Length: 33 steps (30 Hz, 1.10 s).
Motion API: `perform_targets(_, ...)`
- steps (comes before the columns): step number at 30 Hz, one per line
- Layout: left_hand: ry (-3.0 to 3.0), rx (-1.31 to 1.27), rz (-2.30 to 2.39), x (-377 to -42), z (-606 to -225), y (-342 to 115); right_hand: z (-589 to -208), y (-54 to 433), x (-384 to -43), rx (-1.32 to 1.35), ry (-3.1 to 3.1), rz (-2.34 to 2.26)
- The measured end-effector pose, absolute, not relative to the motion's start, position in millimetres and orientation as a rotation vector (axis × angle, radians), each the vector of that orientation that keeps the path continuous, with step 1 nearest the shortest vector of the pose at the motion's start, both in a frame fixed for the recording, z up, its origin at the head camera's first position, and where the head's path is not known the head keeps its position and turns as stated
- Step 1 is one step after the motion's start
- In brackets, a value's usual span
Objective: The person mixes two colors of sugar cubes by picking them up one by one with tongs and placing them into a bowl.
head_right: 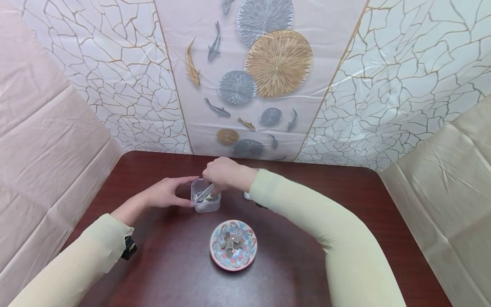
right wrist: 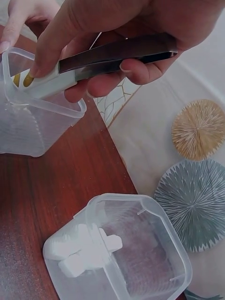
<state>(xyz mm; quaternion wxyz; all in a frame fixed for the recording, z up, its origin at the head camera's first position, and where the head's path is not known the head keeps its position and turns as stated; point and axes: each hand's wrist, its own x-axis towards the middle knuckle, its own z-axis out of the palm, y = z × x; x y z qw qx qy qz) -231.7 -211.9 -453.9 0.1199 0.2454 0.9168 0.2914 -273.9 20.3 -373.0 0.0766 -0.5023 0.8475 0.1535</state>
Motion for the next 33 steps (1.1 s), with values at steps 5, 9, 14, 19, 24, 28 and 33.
perform_targets(5,2.681,0.728,0.853,-231,-454,-211,-375,21,-276,-1.480,2.577,0.449)
perform_targets(9,2.673,0.732,0.866,-230,-453,-211,-375,23,-279,-1.471,2.612,0.424)
perform_targets(14,2.671,0.722,0.870,-230,-453,-211,-372,28,-281,-1.475,2.654,0.356)
perform_targets(19,2.679,0.719,0.860,-231,-453,-212,-367,28,-278,-1.466,2.641,0.356)
perform_targets(24,2.682,0.723,0.856,-230,-452,-212,-371,24,-274,-1.445,2.608,0.372)
perform_targets(28,2.687,0.735,0.854,-229,-451,-212,-377,19,-273,-1.469,2.606,0.425)
perform_targets(33,2.693,0.749,0.846,-230,-452,-212,-380,18,-273,-1.491,2.613,0.456)
